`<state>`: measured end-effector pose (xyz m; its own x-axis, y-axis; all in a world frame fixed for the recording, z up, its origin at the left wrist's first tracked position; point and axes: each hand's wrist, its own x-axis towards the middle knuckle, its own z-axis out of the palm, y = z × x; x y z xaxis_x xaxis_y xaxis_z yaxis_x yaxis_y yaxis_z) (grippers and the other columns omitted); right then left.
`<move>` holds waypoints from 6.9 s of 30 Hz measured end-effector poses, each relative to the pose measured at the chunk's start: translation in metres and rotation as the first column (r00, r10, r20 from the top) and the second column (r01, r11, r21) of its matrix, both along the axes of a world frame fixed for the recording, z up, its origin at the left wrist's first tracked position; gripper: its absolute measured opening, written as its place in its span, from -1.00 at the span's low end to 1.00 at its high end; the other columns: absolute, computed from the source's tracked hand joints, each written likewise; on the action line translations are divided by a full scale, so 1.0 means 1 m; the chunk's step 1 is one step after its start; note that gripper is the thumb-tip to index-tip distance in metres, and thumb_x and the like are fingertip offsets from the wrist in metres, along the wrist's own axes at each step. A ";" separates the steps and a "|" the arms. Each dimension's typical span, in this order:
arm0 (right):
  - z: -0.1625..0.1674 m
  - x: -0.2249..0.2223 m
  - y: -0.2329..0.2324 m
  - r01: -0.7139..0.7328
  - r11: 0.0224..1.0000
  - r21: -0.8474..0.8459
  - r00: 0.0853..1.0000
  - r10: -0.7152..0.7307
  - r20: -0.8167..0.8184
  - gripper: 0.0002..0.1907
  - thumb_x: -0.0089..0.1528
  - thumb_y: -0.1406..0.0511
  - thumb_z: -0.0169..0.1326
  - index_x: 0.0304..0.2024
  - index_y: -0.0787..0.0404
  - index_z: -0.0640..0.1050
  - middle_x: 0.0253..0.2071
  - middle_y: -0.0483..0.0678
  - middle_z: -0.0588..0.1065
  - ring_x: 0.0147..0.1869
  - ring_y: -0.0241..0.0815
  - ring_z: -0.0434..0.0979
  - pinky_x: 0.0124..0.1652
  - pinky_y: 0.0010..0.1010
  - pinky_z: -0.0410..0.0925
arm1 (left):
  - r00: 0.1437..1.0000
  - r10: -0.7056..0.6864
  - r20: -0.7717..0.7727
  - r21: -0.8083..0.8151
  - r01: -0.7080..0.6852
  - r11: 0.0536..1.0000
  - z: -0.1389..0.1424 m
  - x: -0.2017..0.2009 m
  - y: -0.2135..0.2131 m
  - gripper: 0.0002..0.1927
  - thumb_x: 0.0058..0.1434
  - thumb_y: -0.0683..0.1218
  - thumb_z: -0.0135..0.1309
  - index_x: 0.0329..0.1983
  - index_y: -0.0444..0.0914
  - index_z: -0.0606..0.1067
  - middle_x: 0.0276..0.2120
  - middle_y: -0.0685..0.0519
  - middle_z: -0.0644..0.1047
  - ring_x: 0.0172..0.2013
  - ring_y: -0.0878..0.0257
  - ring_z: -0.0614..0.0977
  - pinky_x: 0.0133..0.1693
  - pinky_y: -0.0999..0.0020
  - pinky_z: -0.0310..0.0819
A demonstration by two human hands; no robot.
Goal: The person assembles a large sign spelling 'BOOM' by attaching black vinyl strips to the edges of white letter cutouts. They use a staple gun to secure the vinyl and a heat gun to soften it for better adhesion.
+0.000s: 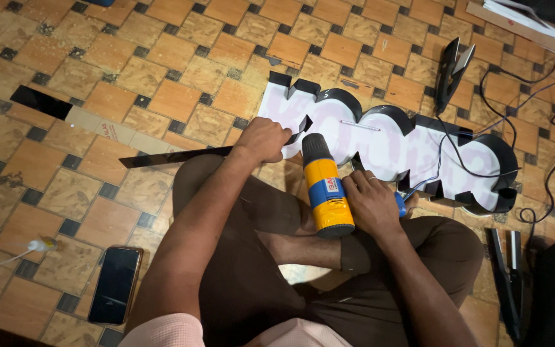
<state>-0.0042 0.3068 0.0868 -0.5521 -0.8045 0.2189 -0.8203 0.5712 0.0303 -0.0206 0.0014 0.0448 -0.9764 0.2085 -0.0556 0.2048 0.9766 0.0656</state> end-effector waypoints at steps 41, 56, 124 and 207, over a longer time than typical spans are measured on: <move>-0.003 0.000 0.001 -0.011 1.000 -0.013 1.000 0.011 0.006 -0.63 0.03 0.29 0.22 -0.13 0.22 0.49 -0.09 0.00 0.48 0.01 -0.02 0.55 -0.14 -0.20 0.47 | 0.999 0.019 0.046 -0.001 -0.019 1.000 0.000 0.002 0.001 -0.63 -0.01 -0.13 0.18 -0.07 -0.18 0.61 -0.39 -0.11 0.66 -0.26 -0.02 0.71 -0.19 0.08 0.57; -0.007 -0.003 0.002 0.011 0.999 0.041 1.000 -0.011 0.016 -0.62 0.03 0.28 0.19 -0.10 0.22 0.49 -0.10 0.01 0.48 0.00 -0.01 0.55 -0.14 -0.18 0.47 | 1.000 0.001 -0.009 0.025 -0.001 1.000 -0.004 0.001 0.000 -0.67 -0.05 -0.11 0.20 -0.15 -0.19 0.60 -0.42 -0.11 0.65 -0.29 -0.03 0.70 -0.21 0.07 0.56; 0.006 -0.013 0.000 -0.038 0.999 -0.037 0.998 0.036 -0.056 -0.68 0.05 0.28 0.18 -0.16 0.20 0.47 -0.12 0.01 0.49 -0.02 0.01 0.55 -0.17 -0.19 0.45 | 0.997 0.044 -0.063 0.096 -0.038 0.995 0.004 -0.004 -0.013 -0.67 -0.03 -0.11 0.14 -0.14 -0.18 0.59 -0.42 -0.13 0.64 -0.30 -0.09 0.68 -0.25 0.01 0.54; 0.015 -0.023 -0.002 -0.012 1.000 0.023 0.999 0.011 0.043 -0.70 0.03 0.28 0.14 -0.19 0.17 0.47 -0.20 -0.03 0.48 -0.05 -0.02 0.55 -0.24 -0.14 0.43 | 1.000 -0.010 0.013 0.061 0.010 0.998 0.027 -0.012 -0.009 -0.68 0.00 -0.15 0.10 -0.12 -0.18 0.59 -0.43 -0.11 0.64 -0.30 -0.07 0.68 -0.25 0.01 0.53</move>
<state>-0.0270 0.3044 0.1017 -0.5514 -0.8154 0.1764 -0.8276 0.5613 0.0077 -0.0330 -0.0077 0.0716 -0.9735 0.2218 -0.0553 0.2133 0.9685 0.1281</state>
